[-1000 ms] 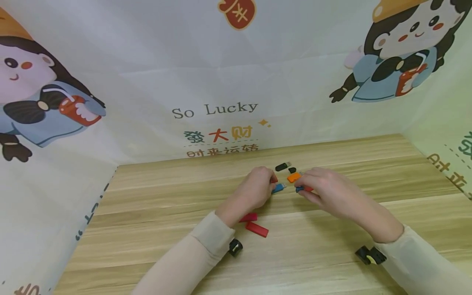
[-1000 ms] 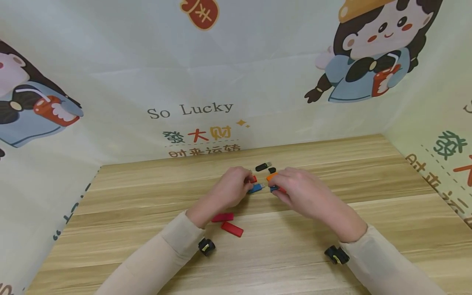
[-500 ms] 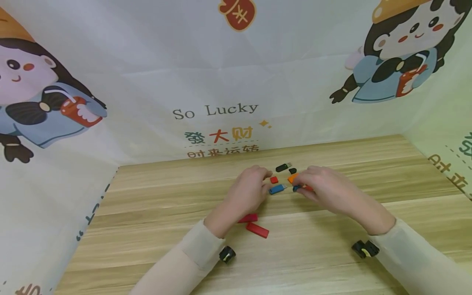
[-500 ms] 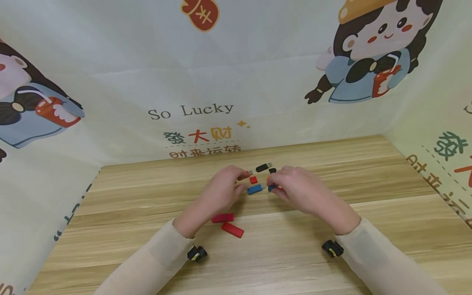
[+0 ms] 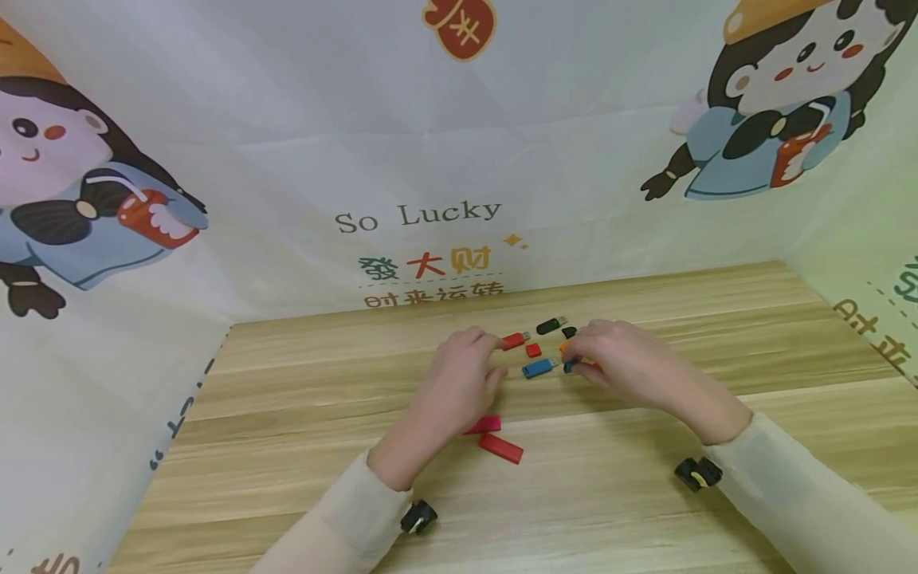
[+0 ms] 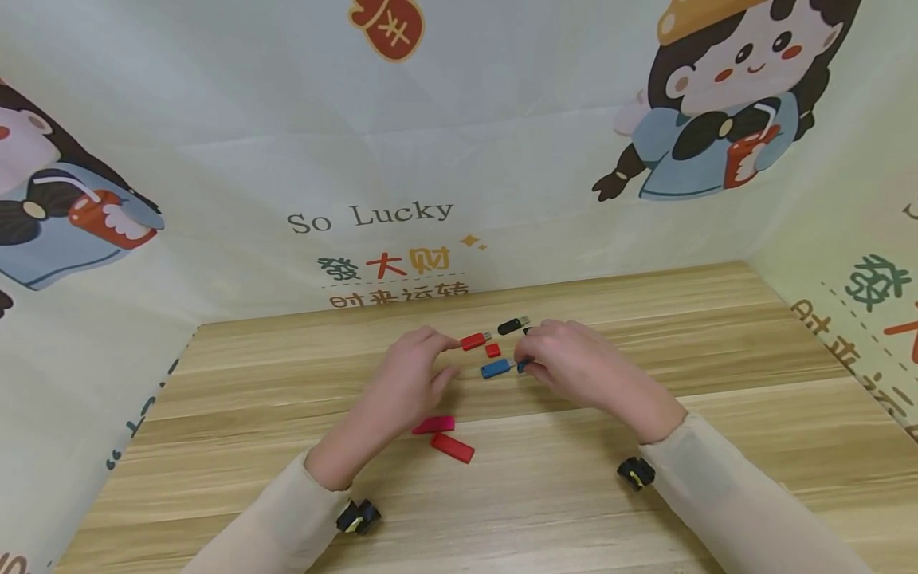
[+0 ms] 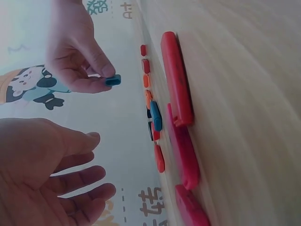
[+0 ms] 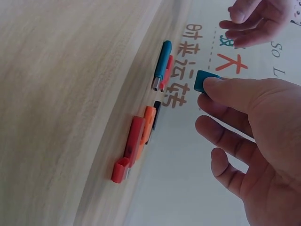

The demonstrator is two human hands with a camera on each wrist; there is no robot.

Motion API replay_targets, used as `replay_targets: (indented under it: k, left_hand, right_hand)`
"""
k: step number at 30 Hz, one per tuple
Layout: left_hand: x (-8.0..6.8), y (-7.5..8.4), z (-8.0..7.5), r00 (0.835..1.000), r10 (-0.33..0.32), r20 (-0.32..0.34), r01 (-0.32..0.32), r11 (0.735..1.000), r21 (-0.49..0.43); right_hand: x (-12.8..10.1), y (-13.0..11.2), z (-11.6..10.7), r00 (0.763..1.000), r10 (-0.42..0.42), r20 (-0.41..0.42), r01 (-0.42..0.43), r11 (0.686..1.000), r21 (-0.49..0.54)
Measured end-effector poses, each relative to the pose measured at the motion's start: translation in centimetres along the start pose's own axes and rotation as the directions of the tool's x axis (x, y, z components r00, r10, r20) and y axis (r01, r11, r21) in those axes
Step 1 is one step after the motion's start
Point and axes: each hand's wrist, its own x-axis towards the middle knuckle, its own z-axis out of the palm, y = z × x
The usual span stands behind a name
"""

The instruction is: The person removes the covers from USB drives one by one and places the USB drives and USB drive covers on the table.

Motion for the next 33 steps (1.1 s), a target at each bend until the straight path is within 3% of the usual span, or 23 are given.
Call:
replay_targets:
  k: [9,23,33]
  left_hand:
    - [-1.5,-0.7,-0.4,0.998,0.019,-0.054,-0.015,0.997,0.071]
    - [-3.6,-2.1,-1.2,0.997,0.001,-0.080,0.010,0.990,0.137]
    - [-4.3,-3.0,-1.7,0.996,-0.015,-0.090,0.028,0.989,0.144]
  right_hand:
    - [0.8,0.3,0.6,0.996,0.027,0.084,-0.028,0.999,0.016]
    - [1.6,0.6,1.4,0.978,0.076,0.194,-0.089,0.994,0.063]
    - [2.1,1.1,1.9,0.977,0.055,0.205,-0.068,0.996,0.057]
